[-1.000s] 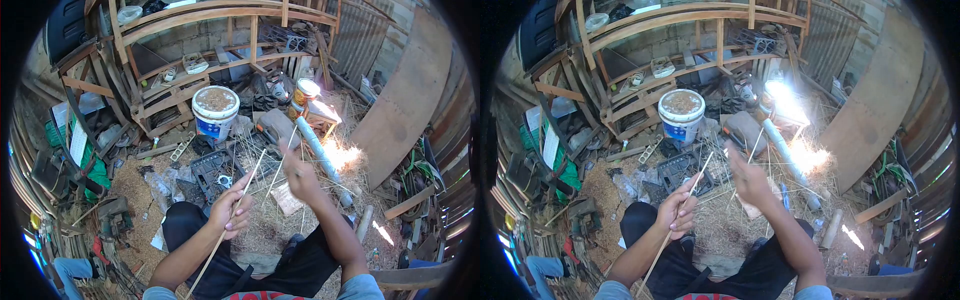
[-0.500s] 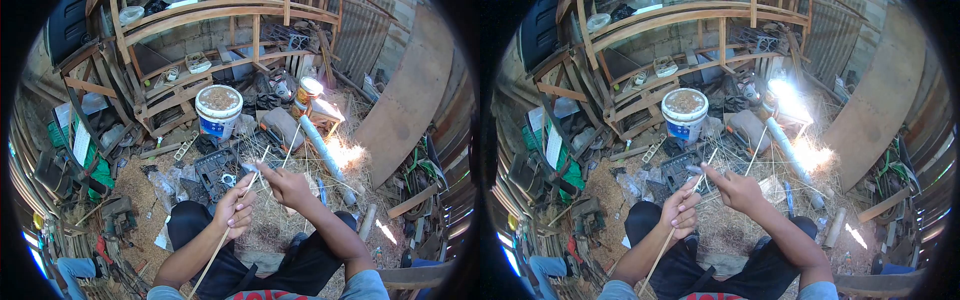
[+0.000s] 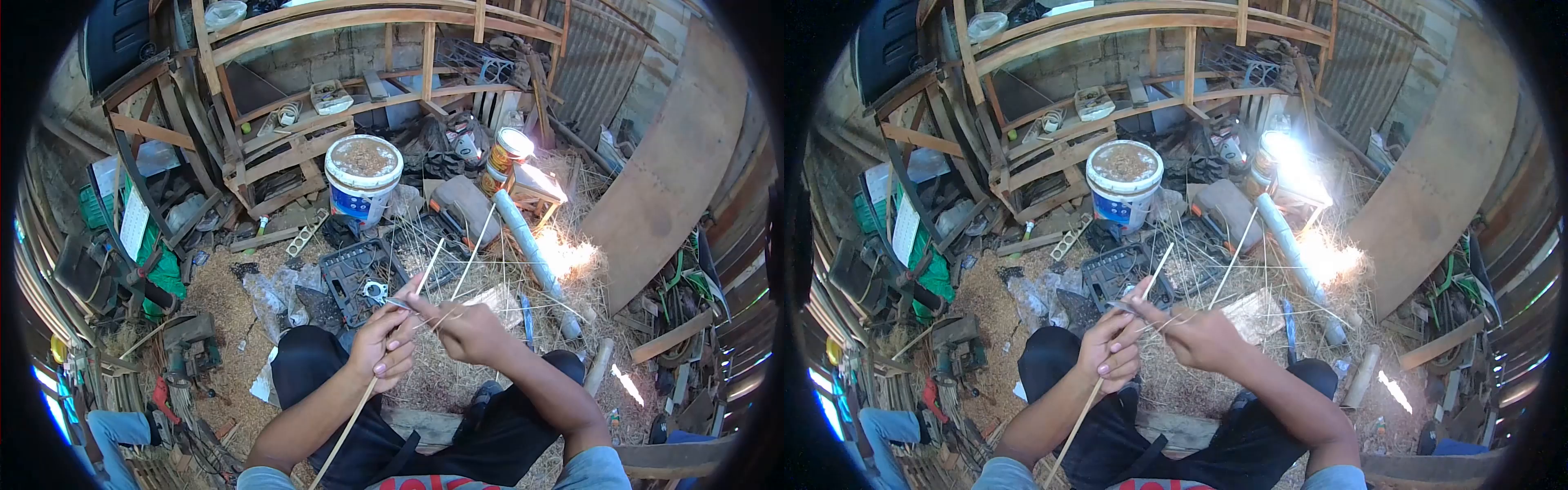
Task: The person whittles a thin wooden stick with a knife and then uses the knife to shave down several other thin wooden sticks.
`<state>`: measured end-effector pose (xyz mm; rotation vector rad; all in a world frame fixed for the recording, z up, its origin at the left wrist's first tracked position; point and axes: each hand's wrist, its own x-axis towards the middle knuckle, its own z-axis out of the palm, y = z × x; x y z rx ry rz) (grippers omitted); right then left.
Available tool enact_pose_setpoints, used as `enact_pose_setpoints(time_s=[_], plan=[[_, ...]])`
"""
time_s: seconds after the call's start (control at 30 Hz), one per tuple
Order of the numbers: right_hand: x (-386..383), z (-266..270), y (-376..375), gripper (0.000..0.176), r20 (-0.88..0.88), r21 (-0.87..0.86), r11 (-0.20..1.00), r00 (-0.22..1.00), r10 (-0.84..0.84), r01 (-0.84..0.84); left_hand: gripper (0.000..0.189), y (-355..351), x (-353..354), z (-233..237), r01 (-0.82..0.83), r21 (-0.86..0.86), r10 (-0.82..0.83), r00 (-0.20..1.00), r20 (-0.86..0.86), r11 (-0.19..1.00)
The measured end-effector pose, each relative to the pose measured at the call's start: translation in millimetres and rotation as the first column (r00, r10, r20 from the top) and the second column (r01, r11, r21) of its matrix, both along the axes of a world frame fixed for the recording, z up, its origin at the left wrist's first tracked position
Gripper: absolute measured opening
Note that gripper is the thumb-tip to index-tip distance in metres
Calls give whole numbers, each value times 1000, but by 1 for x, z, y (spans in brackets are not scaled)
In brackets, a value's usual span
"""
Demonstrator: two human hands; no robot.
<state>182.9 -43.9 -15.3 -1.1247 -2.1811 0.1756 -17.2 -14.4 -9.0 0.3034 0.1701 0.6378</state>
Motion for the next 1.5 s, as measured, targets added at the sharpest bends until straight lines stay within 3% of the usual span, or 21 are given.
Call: enact_pose_setpoints(time_s=[0.03, 0.23, 0.33, 0.43, 0.53, 0.6, 0.7, 0.73, 0.8, 0.9, 0.93, 1.03, 1.13, 1.17, 1.23, 1.3, 1.37, 1.47, 1.5], plan=[[-3, 2, -2, 68, 72, -40, 999, 997, 14, -11, 52, -1, 0, -1, -8, 0, 8, 1000, 4, 1000], [9, -14, 14, 72, 131, 130, 977, 974, -183, 167, 51, 3, 3, -5, 21, -117, -14, 998, 58, 993], [16, -14, 22, 71, 125, 159, 939, 937, -327, 306, 52, 3, 7, 0, 17, 5, -17, 1000, 16, 1000], [47, -19, 47, 64, -68, 18, 853, 852, -519, 521, 53, -5, 10, 3, 55, 68, -51, 997, -61, 996], [84, -6, 48, 57, -147, -204, 787, 776, -613, 583, 55, -9, 11, 7, 71, 132, -63, 996, -67, 989], [78, -3, 43, 54, -264, -101, 873, 834, -485, 477, 55, -5, 10, 3, 16, 134, -6, 997, -73, 991], [43, 7, 18, 54, -204, -161, 972, 958, -204, 172, 54, 2, 9, 0, -48, 75, 55, 993, -101, 996], [31, 1, 14, 57, -131, -60, 997, 990, -48, 41, 54, 1, 9, 3, -50, 82, 60, 991, -119, 995], [11, 3, 1, 60, -3, -159, 983, 996, 88, -87, 53, -3, 9, 7, -66, 115, 86, 981, -172, 991], [6, 3, 0, 64, 70, -73, 997, 997, -33, 38, 54, -7, 7, 7, -56, 167, 90, 976, -199, 984], [10, 1, 5, 64, 29, -90, 989, 993, -116, 118, 54, -10, 8, 10, -48, 160, 82, 972, -220, 986], [30, -6, 24, 59, -70, 76, 963, 964, -255, 260, 53, -10, 11, 11, 0, 160, 41, 966, -254, 987], [53, -11, 39, 53, -322, -164, 895, 835, -446, 415, 53, -13, 14, 7, 49, 283, 25, 968, -252, 958], [57, -11, 36, 52, -327, -153, 898, 837, -439, 412, 53, -14, 14, 6, 69, 343, 19, 969, -246, 937], [62, -3, 33, 49, -326, -124, 911, 851, -412, 393, 52, -9, 16, 5, 33, 278, 27, 978, -208, 960], [46, -4, 26, 53, -306, 30, 977, 932, -193, 212, 52, -7, 14, 3, -8, 193, 42, 984, -172, 981], [32, -12, 14, 56, -134, 96, 995, 991, 5, 8, 51, -2, 12, 3, -22, 103, 37, 989, -146, 994], [6, 3, -7, 61, 96, -130, 991, 995, 26, -13, 50, -3, 11, 3, -44, 84, 59, 983, -175, 995], [5, 2, -7, 62, 89, -107, 994, 996, -19, 29, 50, -4, 11, 4, -48, 89, 63, 982, -177, 995]])
